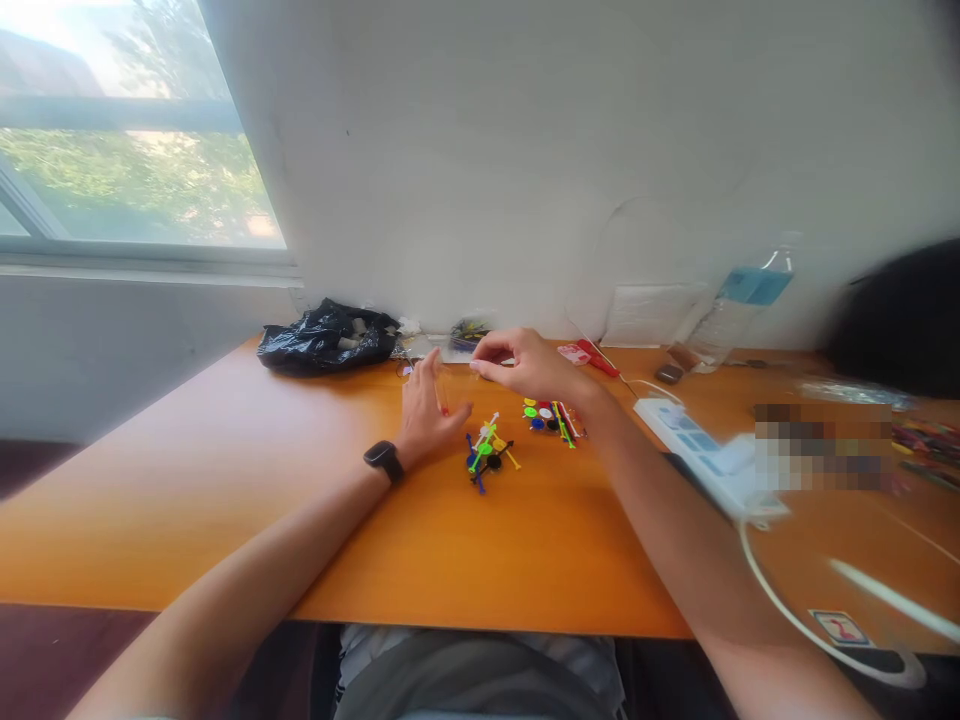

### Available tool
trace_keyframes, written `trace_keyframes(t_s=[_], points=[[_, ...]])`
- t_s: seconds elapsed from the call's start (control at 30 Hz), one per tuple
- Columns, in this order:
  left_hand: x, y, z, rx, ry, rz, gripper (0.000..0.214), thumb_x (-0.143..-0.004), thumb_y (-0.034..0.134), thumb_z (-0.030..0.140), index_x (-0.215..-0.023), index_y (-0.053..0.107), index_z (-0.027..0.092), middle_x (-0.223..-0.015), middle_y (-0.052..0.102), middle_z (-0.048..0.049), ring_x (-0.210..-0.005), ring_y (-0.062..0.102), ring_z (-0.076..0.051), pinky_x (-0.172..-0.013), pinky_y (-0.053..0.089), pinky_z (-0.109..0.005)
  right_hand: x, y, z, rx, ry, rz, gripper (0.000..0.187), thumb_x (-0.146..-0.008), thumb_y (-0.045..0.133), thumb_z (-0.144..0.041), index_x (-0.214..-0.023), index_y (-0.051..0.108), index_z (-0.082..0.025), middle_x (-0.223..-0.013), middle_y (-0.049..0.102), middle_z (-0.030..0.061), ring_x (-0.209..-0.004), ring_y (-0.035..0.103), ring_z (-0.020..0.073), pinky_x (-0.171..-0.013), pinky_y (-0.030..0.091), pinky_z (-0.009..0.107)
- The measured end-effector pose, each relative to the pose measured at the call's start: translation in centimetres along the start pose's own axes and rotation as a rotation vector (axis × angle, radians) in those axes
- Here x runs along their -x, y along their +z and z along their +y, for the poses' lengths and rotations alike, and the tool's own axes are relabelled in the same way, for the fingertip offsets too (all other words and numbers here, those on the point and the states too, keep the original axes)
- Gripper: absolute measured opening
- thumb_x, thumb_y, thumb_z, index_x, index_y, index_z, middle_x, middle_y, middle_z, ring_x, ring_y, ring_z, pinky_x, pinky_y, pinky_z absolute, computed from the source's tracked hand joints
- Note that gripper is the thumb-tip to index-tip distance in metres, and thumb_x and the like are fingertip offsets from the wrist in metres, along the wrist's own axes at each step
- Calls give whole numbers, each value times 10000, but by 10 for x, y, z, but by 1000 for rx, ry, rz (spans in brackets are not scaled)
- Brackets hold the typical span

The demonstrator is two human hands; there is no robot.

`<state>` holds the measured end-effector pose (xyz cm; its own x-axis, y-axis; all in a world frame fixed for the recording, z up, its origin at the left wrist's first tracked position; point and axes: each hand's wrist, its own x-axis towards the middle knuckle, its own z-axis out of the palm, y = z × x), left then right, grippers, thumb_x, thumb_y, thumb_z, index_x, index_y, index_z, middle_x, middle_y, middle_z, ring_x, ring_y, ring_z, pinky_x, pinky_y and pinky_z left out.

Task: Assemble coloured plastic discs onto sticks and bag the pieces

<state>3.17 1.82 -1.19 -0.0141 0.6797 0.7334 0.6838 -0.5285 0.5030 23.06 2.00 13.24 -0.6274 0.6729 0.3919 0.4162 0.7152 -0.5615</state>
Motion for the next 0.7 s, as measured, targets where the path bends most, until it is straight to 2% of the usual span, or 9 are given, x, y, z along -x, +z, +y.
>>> trace_keyframes(t_s=[0.1,0.2,0.3,0.4,0.47,0.6,0.7], points=[[-1,1,-4,48,-13,-7,946,-773,764,333,-1580,276,262,-1429,520,-131,-1311,509,-347,-1130,392,-535,-1,2,4,-17,-2,4,184,-918,640,-331,-899,752,-186,-907,739,46,-841,656,186,-750,473,305],[-2,3,-12,97,-56,3,903,-779,747,307,-1562,302,243,-1397,512,-136,-1267,524,-333,-1116,415,-526,-2,3,5,-9,-13,66,166,-910,651,-327,-941,736,-188,-1018,723,61,-873,648,181,-749,478,295],[-4,6,-23,154,-116,20,863,-772,745,309,-1528,340,220,-1345,514,-134,-1203,545,-315,-1084,446,-513,-2,2,4,47,0,84,166,-917,636,-333,-892,699,-181,-910,694,39,-746,584,149,-671,430,279],[-6,9,-31,211,-210,35,834,-758,752,315,-1493,371,211,-1369,488,-141,-1218,535,-314,-1047,472,-486,-1,3,8,76,26,-83,192,-917,614,-331,-835,688,-175,-753,646,8,-672,536,136,-623,383,270],[-7,10,-32,238,-269,30,833,-752,757,315,-1484,374,206,-1348,495,-136,-1201,540,-306,-1018,485,-467,-1,9,16,93,61,-241,180,-888,621,-312,-821,705,-167,-750,662,13,-668,551,139,-607,371,264],[-7,9,-30,232,-336,-4,826,-731,772,295,-1460,395,202,-1178,551,-84,-1032,573,-255,-949,498,-431,-3,32,38,168,143,-515,148,-815,652,-275,-807,740,-156,-757,713,39,-649,580,154,-578,359,265],[-7,8,-29,207,-343,-4,809,-727,774,283,-1447,412,213,-1143,552,-66,-1025,562,-246,-951,487,-415,-5,50,49,222,213,-653,168,-802,644,-283,-813,755,-158,-734,720,42,-628,592,161,-555,356,261]])
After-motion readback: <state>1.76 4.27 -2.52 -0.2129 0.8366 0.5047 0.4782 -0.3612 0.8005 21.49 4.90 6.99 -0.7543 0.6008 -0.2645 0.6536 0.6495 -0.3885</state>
